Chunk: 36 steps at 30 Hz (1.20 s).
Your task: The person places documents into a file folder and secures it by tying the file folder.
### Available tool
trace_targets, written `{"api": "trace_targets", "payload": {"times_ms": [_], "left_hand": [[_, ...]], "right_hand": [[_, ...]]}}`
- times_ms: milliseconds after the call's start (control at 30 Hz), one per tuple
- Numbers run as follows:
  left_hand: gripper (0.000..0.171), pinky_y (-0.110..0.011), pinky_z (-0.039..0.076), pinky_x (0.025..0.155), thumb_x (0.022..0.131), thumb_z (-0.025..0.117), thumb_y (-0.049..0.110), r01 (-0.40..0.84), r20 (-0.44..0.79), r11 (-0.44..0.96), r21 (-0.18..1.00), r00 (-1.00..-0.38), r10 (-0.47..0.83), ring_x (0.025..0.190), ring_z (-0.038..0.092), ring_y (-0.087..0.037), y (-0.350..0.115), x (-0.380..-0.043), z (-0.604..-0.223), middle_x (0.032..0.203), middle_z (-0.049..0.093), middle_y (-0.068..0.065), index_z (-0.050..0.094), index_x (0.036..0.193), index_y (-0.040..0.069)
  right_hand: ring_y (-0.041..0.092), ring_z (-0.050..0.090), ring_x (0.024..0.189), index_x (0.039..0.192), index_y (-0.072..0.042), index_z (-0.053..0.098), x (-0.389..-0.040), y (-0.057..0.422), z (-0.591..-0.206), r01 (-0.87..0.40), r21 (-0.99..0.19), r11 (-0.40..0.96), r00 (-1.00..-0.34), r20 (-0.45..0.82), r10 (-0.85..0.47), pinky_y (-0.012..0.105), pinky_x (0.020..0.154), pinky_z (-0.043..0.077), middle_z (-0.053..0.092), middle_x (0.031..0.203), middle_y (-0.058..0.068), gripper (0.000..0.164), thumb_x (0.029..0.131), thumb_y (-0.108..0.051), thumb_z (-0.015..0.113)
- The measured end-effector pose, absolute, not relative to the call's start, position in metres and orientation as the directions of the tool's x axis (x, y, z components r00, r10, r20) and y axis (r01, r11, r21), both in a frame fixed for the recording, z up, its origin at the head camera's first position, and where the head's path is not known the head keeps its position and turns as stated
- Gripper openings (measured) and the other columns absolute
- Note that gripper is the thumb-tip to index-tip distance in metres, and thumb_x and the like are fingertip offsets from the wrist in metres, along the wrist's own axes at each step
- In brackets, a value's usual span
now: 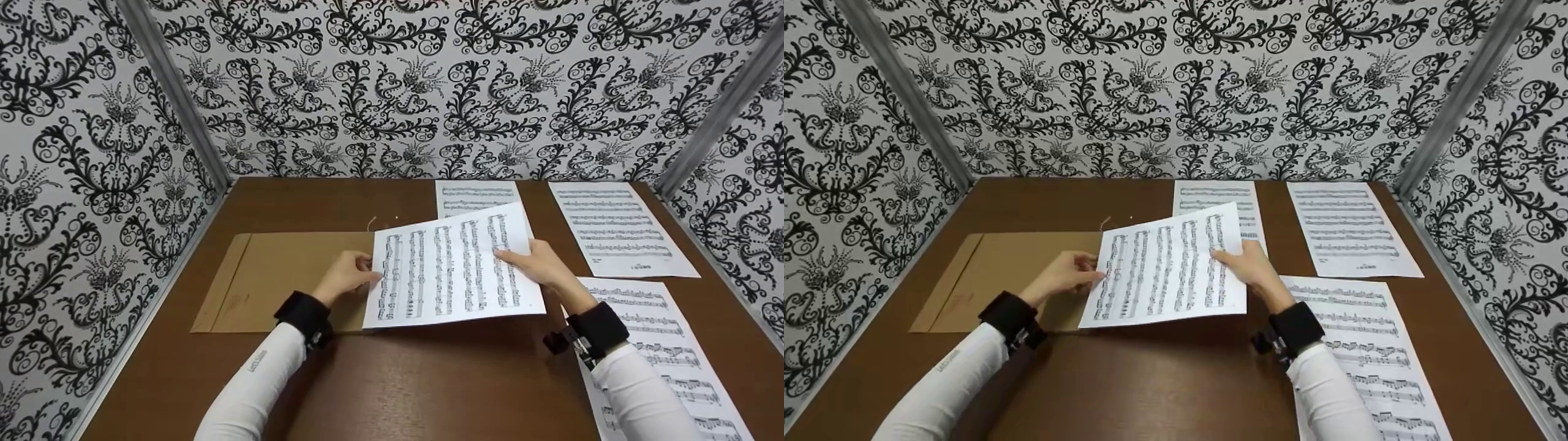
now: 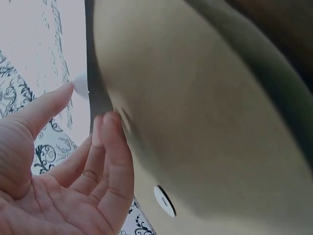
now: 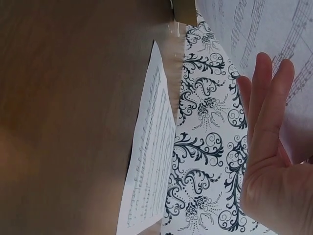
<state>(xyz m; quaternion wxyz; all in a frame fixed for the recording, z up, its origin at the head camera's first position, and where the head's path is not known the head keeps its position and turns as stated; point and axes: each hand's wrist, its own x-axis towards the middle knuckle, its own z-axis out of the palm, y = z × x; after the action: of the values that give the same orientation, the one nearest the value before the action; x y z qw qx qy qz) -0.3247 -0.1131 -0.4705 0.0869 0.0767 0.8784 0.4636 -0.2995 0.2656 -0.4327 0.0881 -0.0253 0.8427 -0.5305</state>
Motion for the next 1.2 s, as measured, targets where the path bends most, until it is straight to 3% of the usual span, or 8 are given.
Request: {"api": "trace_targets", "payload": {"times_ms": [67, 167, 267, 400, 633, 933, 1200], "left_hand": [[0.052, -0.019, 0.043, 0.053, 0.082, 0.081, 0.013, 0.084, -0.055, 0.604, 0.793, -0.977, 0.208, 0.061, 0.053, -0.011, -0.111, -0.325, -0.471, 0.09, 0.068, -0.014, 0.063, 0.125, -0.012], [0.053, -0.029, 0.048, 0.064, 0.081, 0.083, 0.028, 0.128, -0.014, 0.722, 0.68, -0.982, 0.187, 0.074, 0.06, -0.021, -0.11, -0.335, -0.486, 0.095, 0.07, -0.015, 0.067, 0.12, -0.003], [0.063, -0.046, 0.055, 0.089, 0.08, 0.083, 0.04, 0.108, -0.026, 0.813, 0.572, -0.988, 0.149, 0.107, 0.067, -0.033, -0.106, -0.336, -0.485, 0.119, 0.072, -0.018, 0.066, 0.128, 0.003], [0.082, -0.062, 0.041, 0.116, 0.079, 0.083, 0.044, 0.065, -0.075, 0.864, 0.5, -0.99, 0.118, 0.145, 0.046, -0.044, -0.098, -0.327, -0.471, 0.154, 0.05, -0.025, 0.055, 0.145, 0.003], [0.09, -0.061, 0.047, 0.109, 0.079, 0.082, 0.055, 0.079, -0.072, 0.913, 0.4, -0.991, 0.117, 0.144, 0.043, -0.044, -0.095, -0.326, -0.472, 0.156, 0.045, -0.025, 0.053, 0.147, 0.003], [0.092, -0.063, 0.05, 0.104, 0.077, 0.083, 0.056, 0.074, -0.06, 0.918, 0.389, -0.993, 0.106, 0.142, 0.044, -0.044, -0.095, -0.322, -0.475, 0.154, 0.044, -0.028, 0.055, 0.143, -0.001], [0.098, -0.063, 0.048, 0.107, 0.078, 0.082, 0.056, 0.065, -0.087, 0.918, 0.392, -0.99, 0.108, 0.145, 0.042, -0.046, -0.097, -0.324, -0.476, 0.157, 0.041, -0.028, 0.048, 0.149, -0.002]], "right_hand": [[0.009, 0.073, 0.062, 0.13, 0.011, 0.057, -0.301, 0.266, -0.432, 0.059, -0.894, 0.445, -0.983, -0.13, -0.131, 0.029, 0.059, 0.062, 0.075, 0.079, -0.005, 0.05, 0.099, -0.027, 0.067], [0.009, 0.073, 0.063, 0.13, 0.01, 0.058, -0.304, 0.268, -0.431, 0.07, -0.889, 0.452, -0.981, -0.144, -0.131, 0.029, 0.059, 0.062, 0.075, 0.079, -0.006, 0.05, 0.099, -0.027, 0.067], [0.009, 0.073, 0.062, 0.131, 0.011, 0.057, -0.305, 0.27, -0.43, 0.084, -0.891, 0.446, -0.978, -0.159, -0.135, 0.028, 0.059, 0.062, 0.075, 0.079, -0.006, 0.05, 0.099, -0.027, 0.067], [0.008, 0.072, 0.061, 0.131, 0.01, 0.057, -0.306, 0.272, -0.429, 0.101, -0.886, 0.452, -0.976, -0.177, -0.129, 0.027, 0.059, 0.062, 0.073, 0.077, -0.007, 0.051, 0.1, -0.028, 0.066], [0.006, 0.071, 0.06, 0.135, 0.01, 0.054, -0.311, 0.275, -0.43, 0.086, -0.86, 0.504, -0.974, -0.18, -0.141, 0.024, 0.058, 0.06, 0.072, 0.078, -0.008, 0.051, 0.101, -0.027, 0.063], [0.004, 0.068, 0.056, 0.129, 0.011, 0.058, -0.317, 0.269, -0.427, 0.037, -0.838, 0.545, -0.979, -0.14, -0.148, 0.023, 0.055, 0.059, 0.071, 0.075, -0.008, 0.048, 0.099, -0.025, 0.066], [0.005, 0.068, 0.056, 0.126, 0.012, 0.061, -0.319, 0.265, -0.428, 0.017, -0.842, 0.54, -0.98, -0.122, -0.16, 0.023, 0.055, 0.059, 0.072, 0.076, -0.006, 0.045, 0.098, -0.023, 0.067]]}}
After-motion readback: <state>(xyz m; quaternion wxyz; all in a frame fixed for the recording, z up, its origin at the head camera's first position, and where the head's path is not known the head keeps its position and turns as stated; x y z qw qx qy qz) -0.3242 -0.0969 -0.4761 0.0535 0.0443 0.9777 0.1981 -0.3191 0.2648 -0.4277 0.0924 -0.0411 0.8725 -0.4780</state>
